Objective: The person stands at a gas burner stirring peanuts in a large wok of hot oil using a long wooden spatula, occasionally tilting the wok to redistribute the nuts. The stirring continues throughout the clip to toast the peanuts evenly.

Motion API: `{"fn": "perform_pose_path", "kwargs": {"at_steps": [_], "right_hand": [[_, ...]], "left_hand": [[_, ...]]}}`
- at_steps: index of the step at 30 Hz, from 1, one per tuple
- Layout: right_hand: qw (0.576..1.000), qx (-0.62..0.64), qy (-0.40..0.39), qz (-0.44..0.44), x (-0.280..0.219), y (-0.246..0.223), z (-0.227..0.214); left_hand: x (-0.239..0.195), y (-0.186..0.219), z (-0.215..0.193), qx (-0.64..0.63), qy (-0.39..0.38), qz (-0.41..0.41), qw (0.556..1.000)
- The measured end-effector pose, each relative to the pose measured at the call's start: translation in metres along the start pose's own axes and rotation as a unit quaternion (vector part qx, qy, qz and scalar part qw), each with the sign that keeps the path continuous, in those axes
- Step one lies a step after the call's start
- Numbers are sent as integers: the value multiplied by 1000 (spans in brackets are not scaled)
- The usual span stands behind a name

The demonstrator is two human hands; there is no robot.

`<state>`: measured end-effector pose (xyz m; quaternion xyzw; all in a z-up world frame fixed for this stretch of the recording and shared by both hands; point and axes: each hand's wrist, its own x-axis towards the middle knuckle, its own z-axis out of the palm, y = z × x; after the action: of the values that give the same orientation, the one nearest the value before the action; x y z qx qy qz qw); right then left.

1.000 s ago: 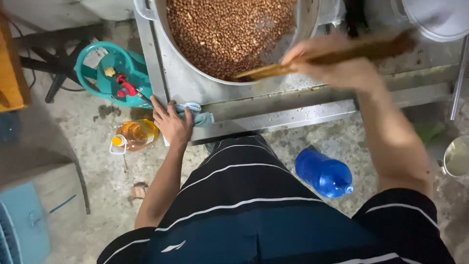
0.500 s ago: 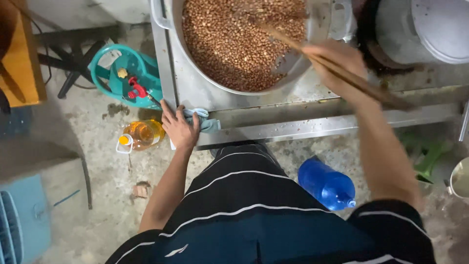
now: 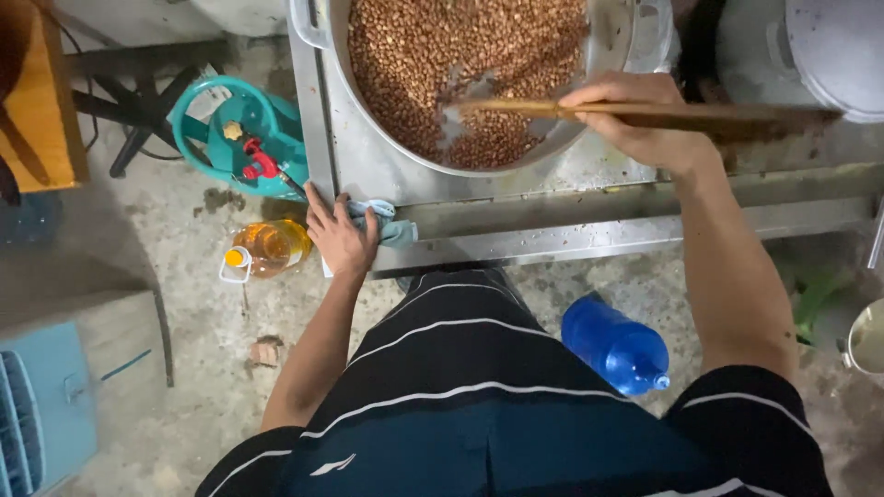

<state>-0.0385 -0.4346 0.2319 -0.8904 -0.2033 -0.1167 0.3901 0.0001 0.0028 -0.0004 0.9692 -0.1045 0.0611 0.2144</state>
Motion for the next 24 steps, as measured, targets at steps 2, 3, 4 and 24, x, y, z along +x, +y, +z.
{"fn": "perform_pose_path", "kwargs": {"at_steps": [2,3,4,24], "right_hand": [[999,22,-25,11,-4,6,12],[998,46,-49,14,-2,10,18],[998,46,-51,13,-1,13,32],[999,-4,21,-44,24,-9,124]], "left_hand": [[-4,-1,3,3,-5,0,1000],[-3,-1,5,8,-4,-2,1000],[-4,0,4,7,-3,-4,1000],[-2,4,-5,1,18,13,1000]]}}
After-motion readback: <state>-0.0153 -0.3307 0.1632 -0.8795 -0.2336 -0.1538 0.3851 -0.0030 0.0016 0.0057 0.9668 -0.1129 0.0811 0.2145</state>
